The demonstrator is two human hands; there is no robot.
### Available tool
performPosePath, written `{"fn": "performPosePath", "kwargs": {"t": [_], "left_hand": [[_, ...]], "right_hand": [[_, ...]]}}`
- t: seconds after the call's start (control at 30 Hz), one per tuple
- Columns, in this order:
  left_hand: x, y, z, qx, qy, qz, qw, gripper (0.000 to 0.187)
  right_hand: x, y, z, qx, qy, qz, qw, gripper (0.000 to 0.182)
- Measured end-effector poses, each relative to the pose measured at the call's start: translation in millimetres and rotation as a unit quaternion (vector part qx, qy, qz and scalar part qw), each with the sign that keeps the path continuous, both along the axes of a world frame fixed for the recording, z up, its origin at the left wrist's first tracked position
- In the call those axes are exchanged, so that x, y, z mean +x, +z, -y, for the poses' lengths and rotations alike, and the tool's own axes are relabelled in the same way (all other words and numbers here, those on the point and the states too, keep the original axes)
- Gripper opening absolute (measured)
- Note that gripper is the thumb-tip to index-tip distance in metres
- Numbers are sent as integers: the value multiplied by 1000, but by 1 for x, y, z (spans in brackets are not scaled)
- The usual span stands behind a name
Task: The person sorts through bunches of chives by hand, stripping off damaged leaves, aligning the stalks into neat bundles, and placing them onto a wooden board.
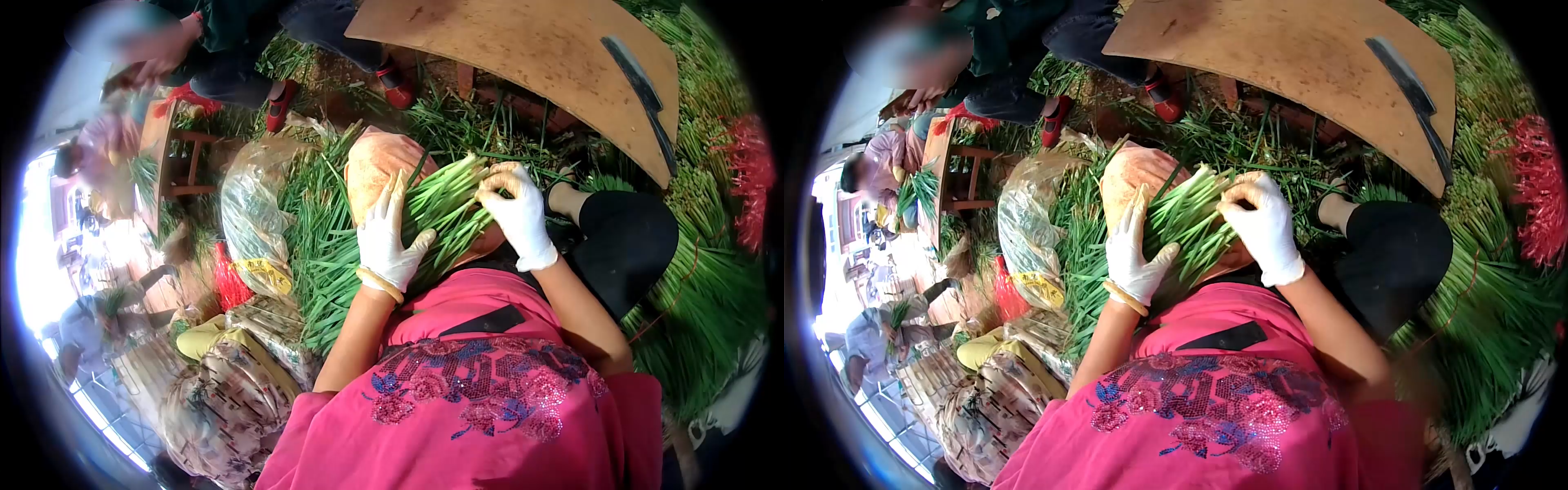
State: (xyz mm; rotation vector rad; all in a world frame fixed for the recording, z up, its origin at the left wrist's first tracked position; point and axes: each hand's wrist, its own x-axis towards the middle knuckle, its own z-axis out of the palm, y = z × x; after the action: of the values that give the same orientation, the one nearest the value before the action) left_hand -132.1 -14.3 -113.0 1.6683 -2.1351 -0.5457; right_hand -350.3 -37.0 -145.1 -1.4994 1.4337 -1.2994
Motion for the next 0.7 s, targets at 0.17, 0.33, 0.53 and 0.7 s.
{"fn": "performPosePath", "kwargs": {"t": [0.17,0.33,0.53,0.7], "left_hand": [[5,-5,7,-27,2,-47,999,81],[7,0,9,-3,-7,-85,996,81],[15,-5,10,-4,-32,-87,996,85],[2,37,1,21,-50,57,997,114]], "right_hand": [[2,66,-8,-221,53,-14,974,23],[-54,86,1,-161,-28,227,960,15],[-160,187,21,-325,-258,148,898,22],[-152,191,31,-164,-201,-74,963,22]]}}
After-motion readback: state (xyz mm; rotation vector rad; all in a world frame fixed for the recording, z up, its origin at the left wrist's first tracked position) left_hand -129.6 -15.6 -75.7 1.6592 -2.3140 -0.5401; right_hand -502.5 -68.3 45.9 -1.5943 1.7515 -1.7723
